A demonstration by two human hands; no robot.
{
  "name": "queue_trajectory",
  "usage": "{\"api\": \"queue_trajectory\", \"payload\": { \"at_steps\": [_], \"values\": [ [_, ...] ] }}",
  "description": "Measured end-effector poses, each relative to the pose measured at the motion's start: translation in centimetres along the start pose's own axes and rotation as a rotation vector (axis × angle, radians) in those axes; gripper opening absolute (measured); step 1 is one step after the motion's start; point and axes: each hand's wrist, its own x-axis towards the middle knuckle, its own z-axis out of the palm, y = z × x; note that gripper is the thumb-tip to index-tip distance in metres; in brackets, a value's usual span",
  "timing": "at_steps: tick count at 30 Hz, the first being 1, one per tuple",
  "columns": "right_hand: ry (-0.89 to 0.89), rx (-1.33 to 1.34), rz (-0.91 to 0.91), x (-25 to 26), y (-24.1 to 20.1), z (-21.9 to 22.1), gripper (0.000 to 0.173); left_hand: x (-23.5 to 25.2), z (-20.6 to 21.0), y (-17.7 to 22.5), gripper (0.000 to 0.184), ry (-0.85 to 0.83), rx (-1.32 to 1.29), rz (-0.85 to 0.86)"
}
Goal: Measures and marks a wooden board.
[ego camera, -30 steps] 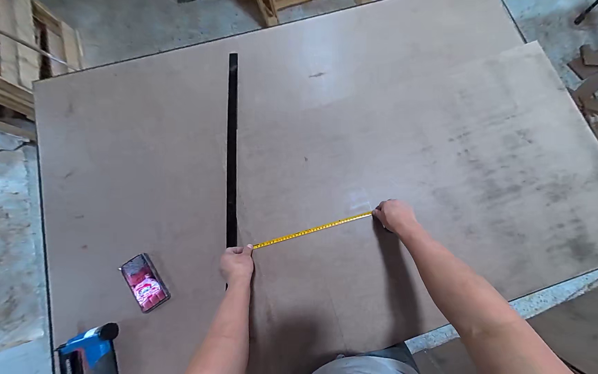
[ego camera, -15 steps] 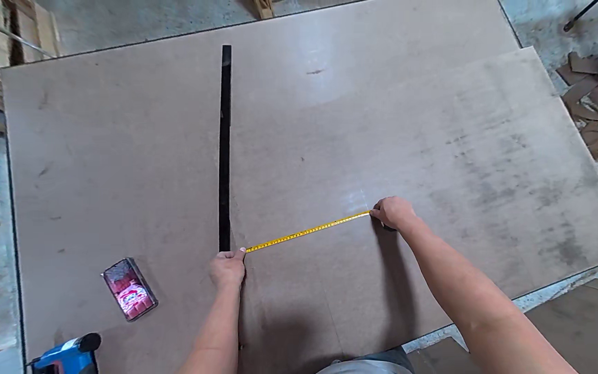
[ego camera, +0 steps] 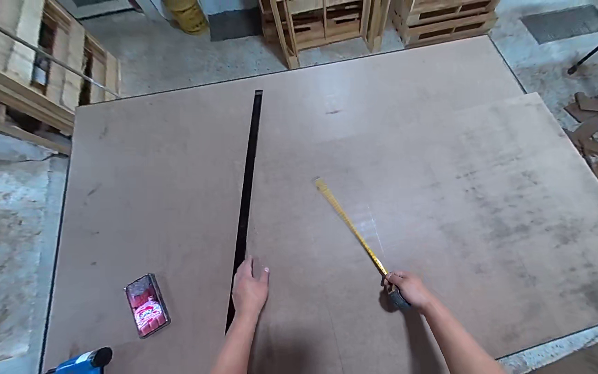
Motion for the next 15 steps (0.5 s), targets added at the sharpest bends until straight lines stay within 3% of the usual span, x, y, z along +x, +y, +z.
{"api": "queue_trajectory", "payload": {
  "at_steps": [5,15],
  "values": [
    [0.29,-0.142,0.084,1.0,-2.8,2.1,0.043,-2.8,2.0,-2.3,0.065,-0.099,0.259,0.134],
    [0.391,-0.287,0.128,6.1,-9.1,1.8,0.047,-2.4,0.9,-1.6,0.071,-0.224,0.356,0.063]
  ]
}}
